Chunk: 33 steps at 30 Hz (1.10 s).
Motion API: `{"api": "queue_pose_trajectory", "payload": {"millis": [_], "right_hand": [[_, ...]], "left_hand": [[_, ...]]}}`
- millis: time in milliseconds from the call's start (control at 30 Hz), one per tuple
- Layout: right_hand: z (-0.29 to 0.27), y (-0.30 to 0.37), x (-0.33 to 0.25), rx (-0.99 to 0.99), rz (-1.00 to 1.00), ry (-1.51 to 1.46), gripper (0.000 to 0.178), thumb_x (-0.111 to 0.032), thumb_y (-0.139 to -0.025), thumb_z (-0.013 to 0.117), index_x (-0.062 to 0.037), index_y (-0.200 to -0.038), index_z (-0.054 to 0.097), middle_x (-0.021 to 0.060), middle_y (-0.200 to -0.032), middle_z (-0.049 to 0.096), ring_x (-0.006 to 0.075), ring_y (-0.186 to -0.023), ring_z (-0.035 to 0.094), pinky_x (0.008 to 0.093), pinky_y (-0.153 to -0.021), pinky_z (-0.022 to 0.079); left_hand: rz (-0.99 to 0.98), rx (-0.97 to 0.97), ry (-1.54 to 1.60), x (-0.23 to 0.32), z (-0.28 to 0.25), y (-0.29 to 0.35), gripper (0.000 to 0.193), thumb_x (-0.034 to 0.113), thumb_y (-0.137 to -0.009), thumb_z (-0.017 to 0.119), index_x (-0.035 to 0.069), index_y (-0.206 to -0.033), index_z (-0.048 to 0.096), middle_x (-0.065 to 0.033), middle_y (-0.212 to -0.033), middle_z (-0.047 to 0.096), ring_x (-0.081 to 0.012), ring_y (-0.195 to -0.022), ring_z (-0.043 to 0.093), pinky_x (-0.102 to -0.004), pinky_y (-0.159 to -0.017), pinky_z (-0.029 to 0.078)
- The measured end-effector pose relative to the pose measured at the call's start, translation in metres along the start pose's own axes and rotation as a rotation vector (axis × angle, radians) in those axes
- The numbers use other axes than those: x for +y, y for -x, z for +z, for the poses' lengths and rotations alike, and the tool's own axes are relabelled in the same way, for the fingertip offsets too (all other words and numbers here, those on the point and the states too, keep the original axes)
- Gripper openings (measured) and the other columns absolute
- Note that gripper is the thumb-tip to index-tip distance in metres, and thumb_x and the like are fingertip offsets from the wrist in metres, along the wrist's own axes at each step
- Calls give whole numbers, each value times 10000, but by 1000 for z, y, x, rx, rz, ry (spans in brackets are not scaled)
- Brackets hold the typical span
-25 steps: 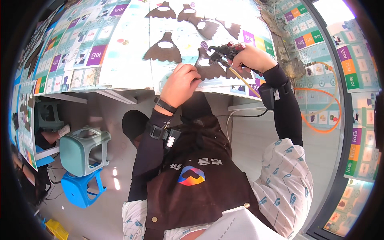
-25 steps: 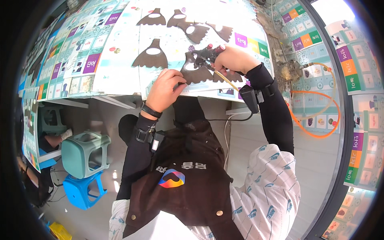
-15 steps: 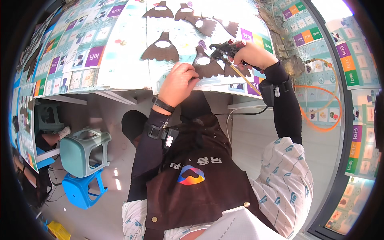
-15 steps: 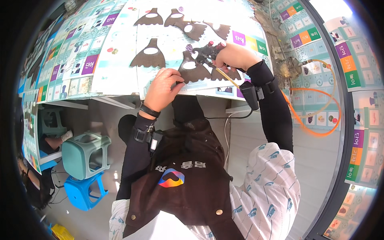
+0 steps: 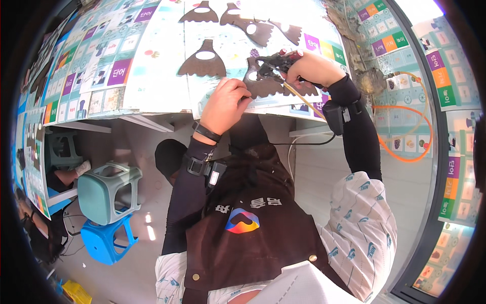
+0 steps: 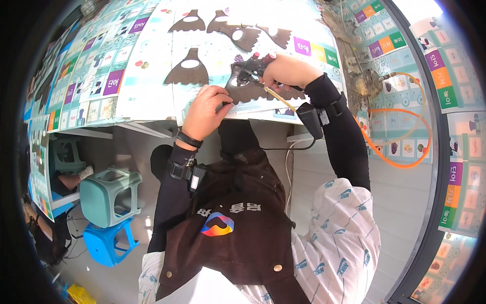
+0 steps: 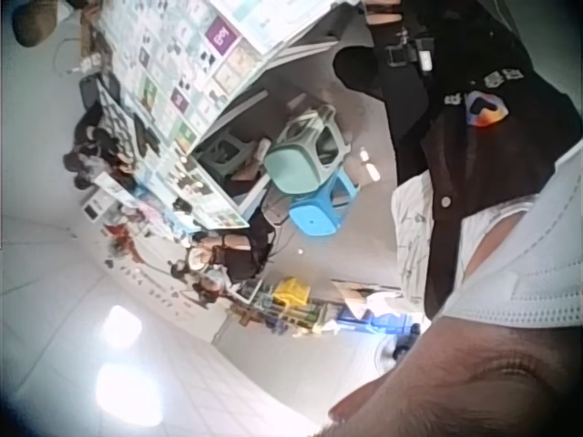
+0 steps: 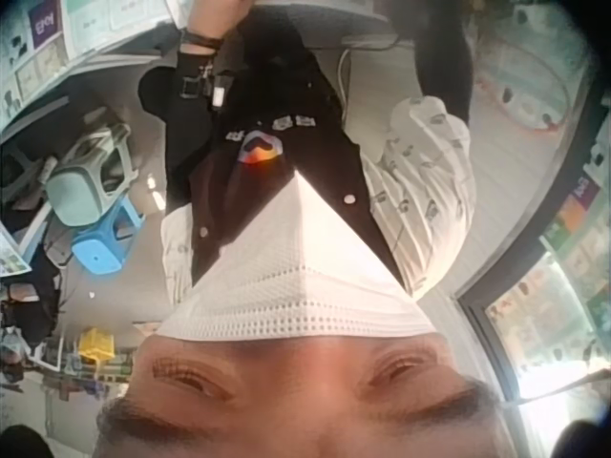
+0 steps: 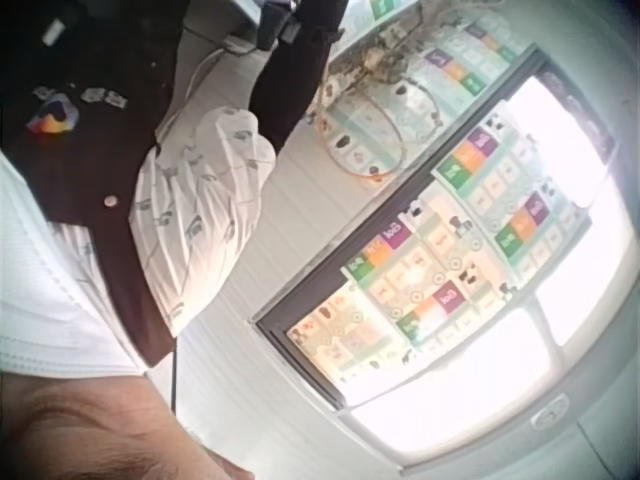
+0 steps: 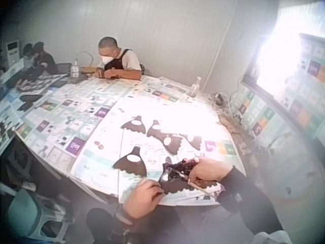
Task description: Applying glue to black fabric shoe components using a hot glue gun.
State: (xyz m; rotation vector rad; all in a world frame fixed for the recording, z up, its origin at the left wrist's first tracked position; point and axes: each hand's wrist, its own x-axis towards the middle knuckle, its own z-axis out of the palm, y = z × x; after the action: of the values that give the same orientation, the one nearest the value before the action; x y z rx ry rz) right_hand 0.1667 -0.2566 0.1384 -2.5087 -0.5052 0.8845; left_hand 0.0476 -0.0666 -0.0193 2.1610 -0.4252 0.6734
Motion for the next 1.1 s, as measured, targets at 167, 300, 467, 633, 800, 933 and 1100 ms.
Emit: {"api": "queue_pose_trajectory", "payload": {"millis": [167, 300, 467, 633, 800, 933, 1100], "right_hand": [[-1, 1, -11, -24, 12, -65, 97, -88, -604, 594, -1, -641, 617, 14, -717, 649, 111, -489, 491, 272, -450, 373], [-6, -1, 9, -27, -12, -72, 76, -77, -656, 613, -8, -684, 628, 6, -550, 540, 69, -438, 473, 240, -444, 366], [-15, 6, 20, 13, 46, 5, 80, -65, -660, 603, 12, -654, 624, 10, -569, 547, 77, -442, 468, 238, -451, 370], [-14, -13, 43, 24, -149, 48, 121, -78, -724, 599, 13, -654, 636, 27, -689, 614, 80, -466, 495, 236, -454, 389], [-10, -11, 15, 39, -92, 31, 129, -86, -737, 596, 26, -746, 659, 45, -754, 655, 79, -491, 541, 228, -453, 412], [-14, -5, 10, 50, 20, -55, 112, -72, -704, 600, 26, -730, 648, 37, -732, 644, 80, -486, 533, 234, -448, 407], [-11, -10, 23, 119, 14, -151, 158, -63, -684, 608, 9, -816, 655, 21, -672, 617, 80, -473, 512, 237, -437, 394]], "left_hand": [[-3, -7, -13, 2, -3, -3, 122, 71, -768, 733, 44, -877, 682, -61, -954, 618, -265, -945, 575, -362, -828, 476], [-5, -7, -13, -1, -2, -4, 121, 74, -770, 734, 47, -877, 685, -62, -955, 620, -265, -945, 577, -361, -825, 478], [-13, -7, -17, 2, -3, -2, 115, 78, -770, 735, 47, -870, 686, -61, -955, 620, -265, -941, 579, -364, -819, 479], [-9, -4, -25, 4, -2, -3, 114, 80, -769, 736, 47, -866, 686, -60, -951, 621, -267, -939, 580, -363, -815, 479], [-7, -3, -18, 2, -2, -2, 119, 77, -769, 734, 48, -873, 686, -62, -950, 623, -270, -930, 579, -366, -816, 479], [-2, 5, -12, 2, -2, -2, 118, 77, -768, 735, 47, -872, 685, -63, -949, 623, -271, -925, 578, -367, -818, 479], [-2, -1, -11, 3, -4, -2, 118, 74, -772, 733, 49, -878, 688, -63, -949, 625, -267, -933, 581, -363, -825, 478]]}}
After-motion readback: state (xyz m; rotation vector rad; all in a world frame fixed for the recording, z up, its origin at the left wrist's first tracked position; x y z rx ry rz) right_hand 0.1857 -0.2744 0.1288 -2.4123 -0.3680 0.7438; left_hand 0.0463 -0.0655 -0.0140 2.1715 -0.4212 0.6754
